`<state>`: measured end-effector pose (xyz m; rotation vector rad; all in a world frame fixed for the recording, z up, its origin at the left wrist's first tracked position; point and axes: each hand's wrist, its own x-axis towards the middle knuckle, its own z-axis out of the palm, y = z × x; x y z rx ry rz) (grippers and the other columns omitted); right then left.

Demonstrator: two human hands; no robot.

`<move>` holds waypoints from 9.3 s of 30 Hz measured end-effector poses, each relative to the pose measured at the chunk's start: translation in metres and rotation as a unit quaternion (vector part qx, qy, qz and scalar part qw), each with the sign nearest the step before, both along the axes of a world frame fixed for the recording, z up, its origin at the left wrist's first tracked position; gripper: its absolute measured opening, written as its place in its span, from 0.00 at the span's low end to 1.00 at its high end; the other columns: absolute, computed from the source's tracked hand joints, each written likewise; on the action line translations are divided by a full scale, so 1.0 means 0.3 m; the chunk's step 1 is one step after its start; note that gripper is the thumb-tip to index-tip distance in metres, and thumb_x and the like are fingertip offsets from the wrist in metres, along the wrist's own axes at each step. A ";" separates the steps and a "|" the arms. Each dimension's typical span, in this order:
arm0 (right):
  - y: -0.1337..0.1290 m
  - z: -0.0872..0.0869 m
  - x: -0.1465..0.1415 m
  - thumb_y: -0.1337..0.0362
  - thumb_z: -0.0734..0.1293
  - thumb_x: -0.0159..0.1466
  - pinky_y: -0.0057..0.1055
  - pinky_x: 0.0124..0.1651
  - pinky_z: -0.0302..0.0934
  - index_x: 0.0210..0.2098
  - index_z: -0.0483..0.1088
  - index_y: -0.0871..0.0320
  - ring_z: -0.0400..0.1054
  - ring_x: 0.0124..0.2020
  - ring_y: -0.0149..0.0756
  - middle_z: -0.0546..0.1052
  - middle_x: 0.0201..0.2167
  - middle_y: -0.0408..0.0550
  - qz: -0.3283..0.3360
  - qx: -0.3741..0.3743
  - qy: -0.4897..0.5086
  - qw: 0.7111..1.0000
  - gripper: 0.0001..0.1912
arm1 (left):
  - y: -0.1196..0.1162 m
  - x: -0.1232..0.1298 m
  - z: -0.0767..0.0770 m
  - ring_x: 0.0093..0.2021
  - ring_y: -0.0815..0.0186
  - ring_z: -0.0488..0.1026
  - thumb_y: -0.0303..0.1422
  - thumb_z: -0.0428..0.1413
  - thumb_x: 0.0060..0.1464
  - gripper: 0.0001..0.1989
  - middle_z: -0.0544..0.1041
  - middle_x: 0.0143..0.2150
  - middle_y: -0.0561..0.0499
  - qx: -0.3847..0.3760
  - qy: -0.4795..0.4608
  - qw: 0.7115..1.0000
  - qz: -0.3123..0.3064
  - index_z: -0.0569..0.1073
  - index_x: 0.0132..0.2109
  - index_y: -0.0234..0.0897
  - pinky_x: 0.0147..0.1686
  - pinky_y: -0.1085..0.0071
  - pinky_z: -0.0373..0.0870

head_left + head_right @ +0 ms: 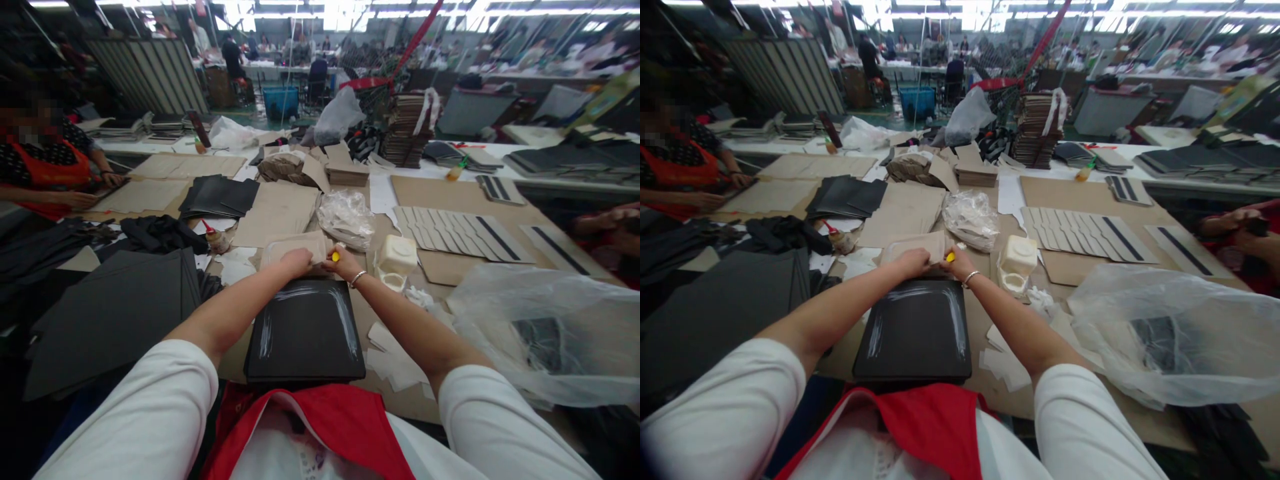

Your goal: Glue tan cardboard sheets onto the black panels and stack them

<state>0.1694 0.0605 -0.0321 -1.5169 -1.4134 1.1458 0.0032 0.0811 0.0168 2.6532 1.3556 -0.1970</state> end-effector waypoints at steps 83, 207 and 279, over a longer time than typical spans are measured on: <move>-0.631 0.063 0.048 0.56 0.58 0.62 0.27 0.26 0.52 0.37 0.66 0.56 0.67 0.23 0.36 0.73 0.24 0.47 0.022 0.093 -0.408 0.908 0.11 | -0.634 -0.442 -0.151 0.21 0.73 0.63 0.43 0.60 0.40 0.15 0.70 0.20 0.55 -0.149 -0.503 0.715 0.462 0.73 0.25 0.32 0.22 0.77 0.58; -0.868 0.184 0.199 0.60 0.65 0.61 0.27 0.33 0.65 0.40 0.63 0.54 0.69 0.29 0.29 0.72 0.30 0.41 -0.100 0.216 -0.075 0.968 0.09 | -0.686 0.075 0.108 0.57 0.56 0.65 0.42 0.60 0.45 0.33 0.69 0.56 0.44 -0.186 -0.413 0.891 -0.029 0.64 0.57 0.38 0.56 0.61 0.62; -0.498 0.053 0.044 0.63 0.65 0.60 0.37 0.39 0.68 0.41 0.64 0.52 0.73 0.35 0.39 0.77 0.35 0.48 -0.047 0.409 -0.310 0.857 0.09 | -0.294 -0.397 -0.080 0.51 0.60 0.67 0.32 0.60 0.46 0.14 0.68 0.48 0.46 -0.028 -0.358 0.918 0.170 0.77 0.43 0.38 0.55 0.61 0.62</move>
